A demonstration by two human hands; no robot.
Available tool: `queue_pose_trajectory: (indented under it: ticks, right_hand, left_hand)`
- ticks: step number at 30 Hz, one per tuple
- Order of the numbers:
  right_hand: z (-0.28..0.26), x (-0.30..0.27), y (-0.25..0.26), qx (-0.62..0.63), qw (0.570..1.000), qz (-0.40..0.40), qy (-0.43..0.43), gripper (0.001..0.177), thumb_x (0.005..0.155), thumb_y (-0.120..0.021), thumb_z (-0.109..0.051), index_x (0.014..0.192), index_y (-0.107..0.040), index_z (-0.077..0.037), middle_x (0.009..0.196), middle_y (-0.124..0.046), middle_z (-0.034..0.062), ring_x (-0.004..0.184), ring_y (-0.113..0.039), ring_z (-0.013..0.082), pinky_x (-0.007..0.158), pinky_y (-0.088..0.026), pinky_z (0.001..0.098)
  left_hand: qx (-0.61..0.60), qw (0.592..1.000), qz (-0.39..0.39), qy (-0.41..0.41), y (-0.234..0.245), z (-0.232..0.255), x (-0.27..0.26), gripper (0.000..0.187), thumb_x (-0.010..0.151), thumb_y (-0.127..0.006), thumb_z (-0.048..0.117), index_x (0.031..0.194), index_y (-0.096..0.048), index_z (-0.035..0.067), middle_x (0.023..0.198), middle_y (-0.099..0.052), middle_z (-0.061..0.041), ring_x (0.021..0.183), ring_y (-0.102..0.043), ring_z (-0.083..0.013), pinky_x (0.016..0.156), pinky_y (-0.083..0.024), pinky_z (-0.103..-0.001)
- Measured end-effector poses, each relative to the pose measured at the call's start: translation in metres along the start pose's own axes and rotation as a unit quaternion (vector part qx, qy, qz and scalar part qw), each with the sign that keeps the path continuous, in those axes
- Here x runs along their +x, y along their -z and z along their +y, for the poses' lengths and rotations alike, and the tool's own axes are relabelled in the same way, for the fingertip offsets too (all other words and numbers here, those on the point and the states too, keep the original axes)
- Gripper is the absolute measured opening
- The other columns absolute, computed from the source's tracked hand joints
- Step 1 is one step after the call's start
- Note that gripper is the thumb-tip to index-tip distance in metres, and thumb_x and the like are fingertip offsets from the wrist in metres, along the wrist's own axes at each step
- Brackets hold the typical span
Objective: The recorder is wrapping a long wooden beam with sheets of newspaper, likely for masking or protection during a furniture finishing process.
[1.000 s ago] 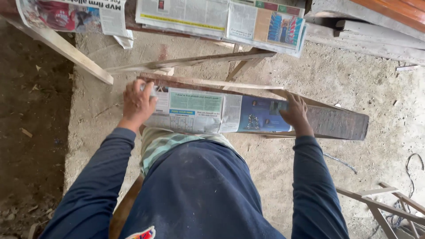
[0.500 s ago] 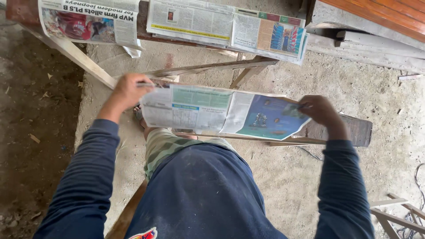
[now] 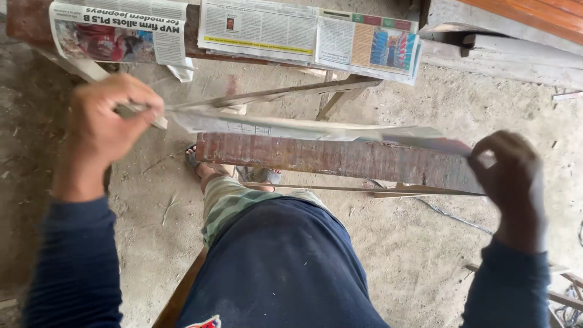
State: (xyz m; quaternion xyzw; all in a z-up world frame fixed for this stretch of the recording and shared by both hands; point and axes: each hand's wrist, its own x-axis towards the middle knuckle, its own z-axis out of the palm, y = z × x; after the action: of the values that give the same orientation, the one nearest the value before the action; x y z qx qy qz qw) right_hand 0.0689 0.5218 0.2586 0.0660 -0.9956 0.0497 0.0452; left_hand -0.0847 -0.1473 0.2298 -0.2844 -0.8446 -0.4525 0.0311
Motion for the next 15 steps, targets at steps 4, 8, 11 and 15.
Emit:
queue_pose_trajectory:
  ticks: [4,8,11,15]
  right_hand:
    - [-0.018,-0.043,-0.083,0.035,0.999,0.022,0.006,0.022,0.088,-0.080,0.001,0.082,-0.062,-0.009,0.087,-0.066,0.0075,0.086,-0.064,0.0208,0.075,-0.051,0.0335]
    - [-0.058,-0.066,-0.127,0.113,0.993,0.025,-0.027,0.020,0.082,-0.075,0.006,0.081,-0.059,-0.006,0.087,-0.062,0.0092,0.090,-0.063,0.0282,0.081,-0.052,0.0402]
    - [-0.069,-0.072,-0.140,0.160,0.984,-0.002,-0.078,0.018,0.078,-0.074,0.007,0.082,-0.060,-0.004,0.087,-0.062,0.0098,0.087,-0.063,0.0277,0.078,-0.053,0.0399]
    - [-0.068,-0.069,-0.140,0.154,0.986,0.017,-0.064,0.018,0.078,-0.074,0.007,0.082,-0.060,-0.003,0.087,-0.061,0.0091,0.088,-0.063,0.0279,0.079,-0.053,0.0413]
  left_hand:
    - [0.141,0.989,-0.041,0.005,-0.035,-0.018,-0.055,0.014,0.091,-0.080,0.006,0.093,-0.067,0.010,0.103,-0.072,-0.008,0.100,-0.068,-0.0197,0.094,-0.058,-0.039]
    - [0.222,0.965,-0.109,0.084,-0.070,-0.025,-0.095,0.015,0.085,-0.078,0.009,0.090,-0.064,0.010,0.104,-0.069,-0.009,0.106,-0.066,-0.0247,0.094,-0.056,-0.040]
    - [0.251,0.952,-0.138,0.110,-0.083,-0.028,-0.099,0.011,0.088,-0.074,0.009,0.094,-0.065,0.008,0.102,-0.068,-0.008,0.105,-0.065,-0.0287,0.093,-0.053,-0.043]
    - [0.296,0.919,-0.197,0.172,-0.091,-0.043,-0.100,0.007,0.094,-0.071,0.013,0.098,-0.066,0.011,0.105,-0.067,-0.007,0.113,-0.064,-0.0258,0.102,-0.049,-0.044]
